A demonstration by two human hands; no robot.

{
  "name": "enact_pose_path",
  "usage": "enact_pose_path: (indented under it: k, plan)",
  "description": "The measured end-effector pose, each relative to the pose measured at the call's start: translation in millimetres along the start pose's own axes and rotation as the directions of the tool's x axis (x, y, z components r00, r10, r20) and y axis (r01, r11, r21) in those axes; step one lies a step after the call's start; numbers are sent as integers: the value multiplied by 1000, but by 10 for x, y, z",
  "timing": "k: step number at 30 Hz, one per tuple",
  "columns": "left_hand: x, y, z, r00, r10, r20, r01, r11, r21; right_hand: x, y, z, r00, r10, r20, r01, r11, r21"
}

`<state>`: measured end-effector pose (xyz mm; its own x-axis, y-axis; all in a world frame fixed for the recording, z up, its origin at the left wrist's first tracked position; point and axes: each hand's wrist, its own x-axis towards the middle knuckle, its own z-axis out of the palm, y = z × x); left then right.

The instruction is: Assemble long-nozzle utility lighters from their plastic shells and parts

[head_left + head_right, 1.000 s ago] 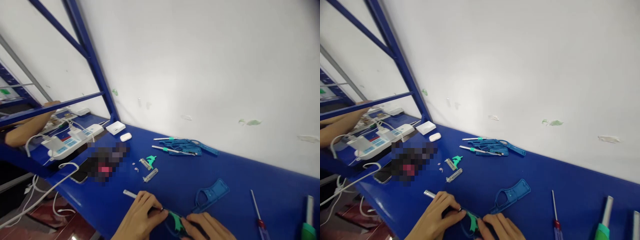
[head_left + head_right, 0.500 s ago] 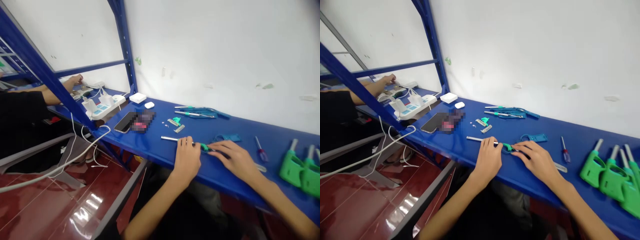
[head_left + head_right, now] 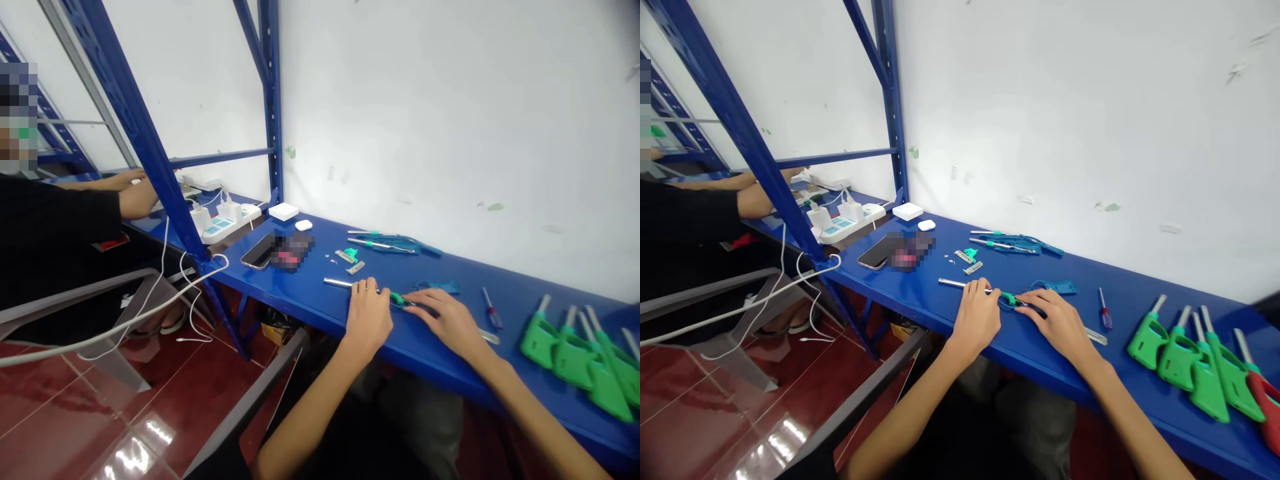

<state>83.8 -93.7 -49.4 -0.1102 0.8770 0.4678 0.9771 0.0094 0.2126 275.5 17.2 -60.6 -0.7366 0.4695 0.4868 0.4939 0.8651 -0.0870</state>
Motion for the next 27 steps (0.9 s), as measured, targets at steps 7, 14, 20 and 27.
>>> enact_pose_path:
  k: [7, 14, 20, 27]
  plan:
    - [-2, -27, 40, 1000, -6, 3, 6, 999, -47, 7, -6, -12, 1000, -3, 8, 2, 999, 45]
    - [-13, -82, 51, 999, -2, -52, -4, 993, -118, 44, -71, -74, 1000, -10, 15, 9, 998, 60]
    - [-6, -89, 76, 992, -8, -122, -11, 988, -155, 70, -144, -92, 1000, -2, -22, 2, 1000, 21]
    - [-25, -178, 158, 981, 36, -189, -62, 989, -134, 40, -144, -100, 998, -33, -52, 28, 995, -94]
